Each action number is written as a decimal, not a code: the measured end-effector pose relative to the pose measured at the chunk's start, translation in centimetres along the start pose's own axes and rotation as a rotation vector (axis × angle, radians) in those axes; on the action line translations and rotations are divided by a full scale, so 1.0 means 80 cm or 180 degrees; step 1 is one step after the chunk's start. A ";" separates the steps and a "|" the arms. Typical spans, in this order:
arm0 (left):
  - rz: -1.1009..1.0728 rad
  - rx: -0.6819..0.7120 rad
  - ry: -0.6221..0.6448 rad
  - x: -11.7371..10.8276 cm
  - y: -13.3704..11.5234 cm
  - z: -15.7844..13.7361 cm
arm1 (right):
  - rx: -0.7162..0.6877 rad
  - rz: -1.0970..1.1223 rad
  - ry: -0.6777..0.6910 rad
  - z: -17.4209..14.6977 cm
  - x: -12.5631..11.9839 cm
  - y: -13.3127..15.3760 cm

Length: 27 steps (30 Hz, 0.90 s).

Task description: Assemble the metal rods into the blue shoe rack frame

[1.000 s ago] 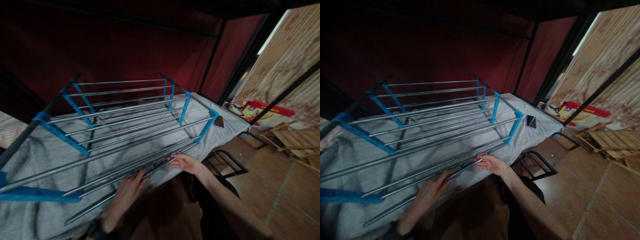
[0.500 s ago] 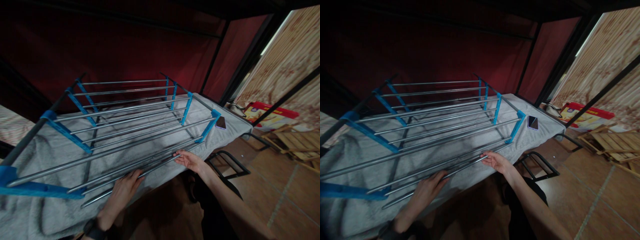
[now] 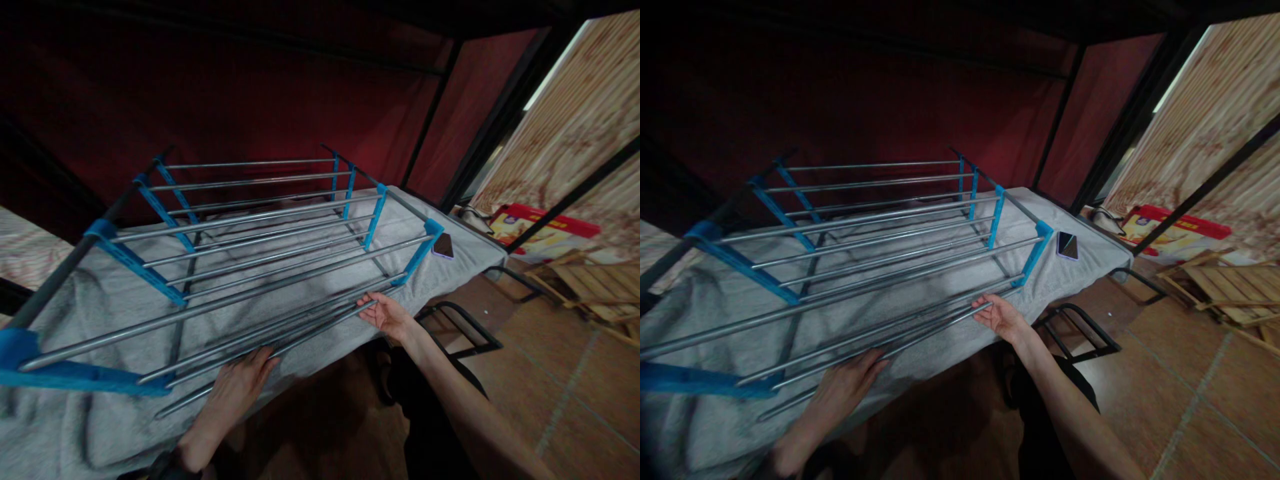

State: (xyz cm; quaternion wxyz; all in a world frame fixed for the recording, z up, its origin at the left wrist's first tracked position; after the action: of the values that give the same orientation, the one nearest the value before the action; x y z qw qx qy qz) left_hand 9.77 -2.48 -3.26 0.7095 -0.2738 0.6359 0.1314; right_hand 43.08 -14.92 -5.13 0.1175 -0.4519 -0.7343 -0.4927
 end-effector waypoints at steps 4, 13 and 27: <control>0.0059 -0.0055 0.0018 0.002 0.006 -0.004 | -0.0009 0.0035 -0.0097 0.000 -0.002 0.006; 0.0052 -0.0018 -0.0096 0.010 0.019 -0.013 | -0.0154 0.0204 -0.0447 -0.002 -0.011 0.020; -0.0006 0.0177 -0.0150 0.002 0.005 -0.008 | -0.0086 -0.0011 -0.0270 -0.003 0.001 0.002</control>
State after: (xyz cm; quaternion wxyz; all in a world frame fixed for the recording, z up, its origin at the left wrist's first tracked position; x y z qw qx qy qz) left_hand 9.02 -2.53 -3.54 0.7317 -0.2515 0.6221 0.1194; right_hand 43.09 -15.06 -4.88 0.0794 -0.4727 -0.7326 -0.4832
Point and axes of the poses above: each hand's wrist, its own z-axis towards the middle knuckle, its own x-axis out of the palm, y = z × x, the point moved 5 cm from there along z, towards the middle knuckle, and after that the axes turned 2 degrees about z, right-handed, at the moved point
